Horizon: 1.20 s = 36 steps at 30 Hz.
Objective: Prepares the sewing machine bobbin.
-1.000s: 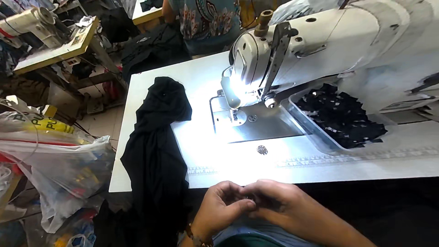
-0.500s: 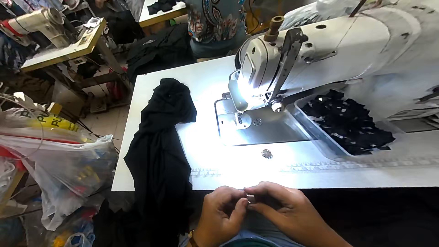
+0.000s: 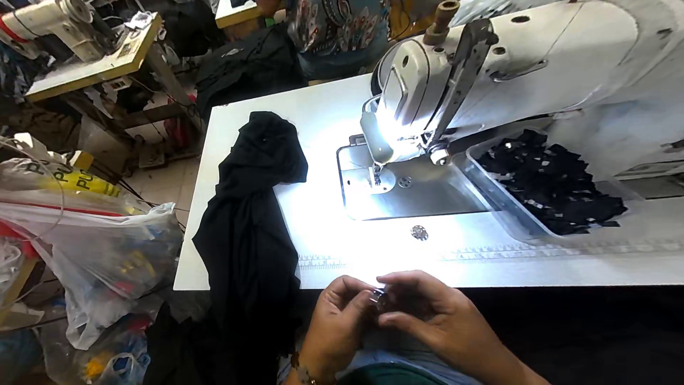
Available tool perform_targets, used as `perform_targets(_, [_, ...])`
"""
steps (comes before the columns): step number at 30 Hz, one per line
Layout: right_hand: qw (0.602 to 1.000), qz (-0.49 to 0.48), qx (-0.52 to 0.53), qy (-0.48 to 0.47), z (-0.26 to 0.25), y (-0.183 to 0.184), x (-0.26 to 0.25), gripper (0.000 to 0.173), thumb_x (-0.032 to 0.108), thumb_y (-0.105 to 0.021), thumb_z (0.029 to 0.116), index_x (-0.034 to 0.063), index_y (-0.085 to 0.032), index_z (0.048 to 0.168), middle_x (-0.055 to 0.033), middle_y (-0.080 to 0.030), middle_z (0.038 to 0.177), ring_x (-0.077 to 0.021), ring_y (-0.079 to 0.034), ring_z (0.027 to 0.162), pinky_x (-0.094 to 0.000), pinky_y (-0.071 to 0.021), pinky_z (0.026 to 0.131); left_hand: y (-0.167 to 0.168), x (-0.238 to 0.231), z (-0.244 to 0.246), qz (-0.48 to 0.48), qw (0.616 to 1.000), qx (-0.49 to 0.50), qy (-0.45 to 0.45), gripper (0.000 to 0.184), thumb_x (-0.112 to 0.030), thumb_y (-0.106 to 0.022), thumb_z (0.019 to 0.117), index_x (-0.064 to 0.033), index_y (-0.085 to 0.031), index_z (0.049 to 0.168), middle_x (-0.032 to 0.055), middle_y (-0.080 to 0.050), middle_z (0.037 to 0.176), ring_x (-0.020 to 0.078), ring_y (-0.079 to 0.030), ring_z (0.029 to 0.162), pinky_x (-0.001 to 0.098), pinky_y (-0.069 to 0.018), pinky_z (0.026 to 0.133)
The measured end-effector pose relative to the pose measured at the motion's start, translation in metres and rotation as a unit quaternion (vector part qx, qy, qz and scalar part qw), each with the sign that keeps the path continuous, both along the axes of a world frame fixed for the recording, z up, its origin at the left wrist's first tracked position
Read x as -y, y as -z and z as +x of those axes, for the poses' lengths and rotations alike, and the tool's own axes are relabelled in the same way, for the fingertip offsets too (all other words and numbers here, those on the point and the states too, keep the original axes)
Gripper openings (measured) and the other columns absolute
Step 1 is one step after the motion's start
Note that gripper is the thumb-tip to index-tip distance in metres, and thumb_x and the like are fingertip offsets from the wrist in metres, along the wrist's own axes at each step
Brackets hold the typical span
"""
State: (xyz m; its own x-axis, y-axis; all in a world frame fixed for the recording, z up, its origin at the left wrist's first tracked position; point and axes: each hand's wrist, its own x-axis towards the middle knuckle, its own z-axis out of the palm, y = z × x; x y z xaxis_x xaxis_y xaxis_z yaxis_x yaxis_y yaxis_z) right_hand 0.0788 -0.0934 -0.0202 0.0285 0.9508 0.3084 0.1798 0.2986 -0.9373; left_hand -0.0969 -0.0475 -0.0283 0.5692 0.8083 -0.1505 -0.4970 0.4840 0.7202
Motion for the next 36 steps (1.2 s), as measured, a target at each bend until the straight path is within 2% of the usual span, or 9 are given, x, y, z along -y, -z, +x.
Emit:
perform_targets(6, [0.999,0.008,0.05,-0.009,0.017,-0.019,-0.009,0.025,0.028,-0.05,0.1061,0.0252,-0.064,0.127,0.0091,-0.065,0.092,0.0009,-0.061,0.078,-0.0145,-0.0528,0.07,0.006,-0.004,-0.008,0.044,0.993,0.059,0.089,0.01,-0.014,-0.057,0.1047,-0.0116,-0.066,0.108,0.0116,-0.073,0.112,0.0154,-0.072,0.089,0.0292,-0.0595,0.077])
perform_targets(13, [0.999,-0.002,0.032,-0.024,0.016,-0.011,-0.011,0.023,0.025,-0.048,0.1067,0.0224,-0.065,0.122,0.0079,-0.064,0.089,-0.0001,-0.06,0.076,-0.0149,-0.0524,0.069,0.008,-0.003,-0.009,0.049,0.982,0.122,0.138,0.014,-0.019,-0.056,0.1057,-0.0126,-0.066,0.113,0.0141,-0.074,0.113,0.0175,-0.074,0.091,0.0287,-0.0598,0.077])
perform_targets(17, [0.981,-0.147,-0.07,-0.106,0.017,0.007,-0.003,0.02,0.021,-0.052,0.105,0.0158,-0.07,0.113,0.001,-0.07,0.093,-0.0065,-0.067,0.081,-0.0219,-0.0573,0.074,0.013,0.002,-0.015,0.009,0.977,0.141,0.161,0.023,-0.021,-0.057,0.1055,-0.0127,-0.066,0.125,0.0091,-0.074,0.108,0.0146,-0.072,0.09,0.0287,-0.0595,0.078])
perform_targets(22, [0.897,-0.4,-0.09,-0.165,0.012,0.052,0.008,0.019,0.02,-0.057,0.1013,0.0078,-0.069,0.11,-0.0012,-0.071,0.091,-0.0103,-0.068,0.078,-0.0303,-0.0591,0.072,0.038,0.019,-0.03,-0.1,0.97,0.147,0.165,0.028,-0.019,-0.057,0.1053,-0.0101,-0.069,0.129,0.0074,-0.074,0.11,0.0137,-0.071,0.093,0.0298,-0.0593,0.085])
perform_targets(25, [0.857,-0.464,0.15,-0.168,0.014,0.063,0.009,0.037,0.028,-0.058,0.1033,0.0063,-0.064,0.133,-0.0149,-0.069,0.123,-0.0261,-0.066,0.114,-0.047,-0.0512,0.103,0.062,0.028,-0.034,-0.202,0.965,0.13,0.105,0.026,-0.012,-0.059,0.1032,-0.0051,-0.071,0.126,0.0102,-0.074,0.111,0.0168,-0.072,0.097,0.0314,-0.0593,0.09])
perform_targets(28, [0.871,-0.346,0.27,-0.22,0.036,0.05,0.016,0.042,0.028,-0.061,0.1024,0.0023,-0.062,0.136,-0.0251,-0.066,0.129,-0.041,-0.063,0.122,-0.0592,-0.0462,0.107,0.078,0.026,-0.029,-0.315,0.947,0.061,-0.024,0.022,-0.001,-0.049,0.1038,0.0,-0.07,0.109,0.0133,-0.073,0.105,0.0212,-0.073,0.092,0.034,-0.0608,0.088])
perform_targets(31, [0.954,-0.133,0.17,-0.209,0.07,0.013,0.017,0.03,0.019,-0.061,0.102,0.0002,-0.069,0.124,-0.0178,-0.072,0.115,-0.0243,-0.07,0.107,-0.0413,-0.0557,0.098,0.083,0.008,-0.015,-0.338,0.933,0.006,-0.126,0.024,0.006,-0.043,0.1026,-0.0026,-0.066,0.105,0.0102,-0.075,0.098,0.0208,-0.074,0.09,0.0351,-0.0621,0.086])
perform_targets(34, [0.987,-0.052,0.153,-0.001,0.097,0.001,0.013,0.028,0.018,-0.06,0.1026,-0.0009,-0.067,0.121,-0.0135,-0.073,0.108,-0.0127,-0.069,0.098,-0.0311,-0.0581,0.088,0.101,-0.01,-0.004,-0.165,0.962,-0.117,-0.181,0.019,0.006,-0.038,0.1024,0.0022,-0.054,0.112,0.007,-0.069,0.095,0.0106,-0.068,0.088,0.0258,-0.0593,0.08])
perform_targets(36, [0.971,0.002,0.192,0.145,0.108,0.015,0.001,0.03,0.019,-0.061,0.1012,0.0015,-0.065,0.125,-0.0114,-0.071,0.107,-0.0114,-0.067,0.099,-0.0286,-0.0564,0.087,0.073,-0.02,-0.014,-0.032,0.955,-0.275,-0.108,0.031,0.003,-0.038,0.1042,0.0234,-0.049,0.125,0.0262,-0.064,0.121,0.019,-0.062,0.108,0.0249,-0.0503,0.095])
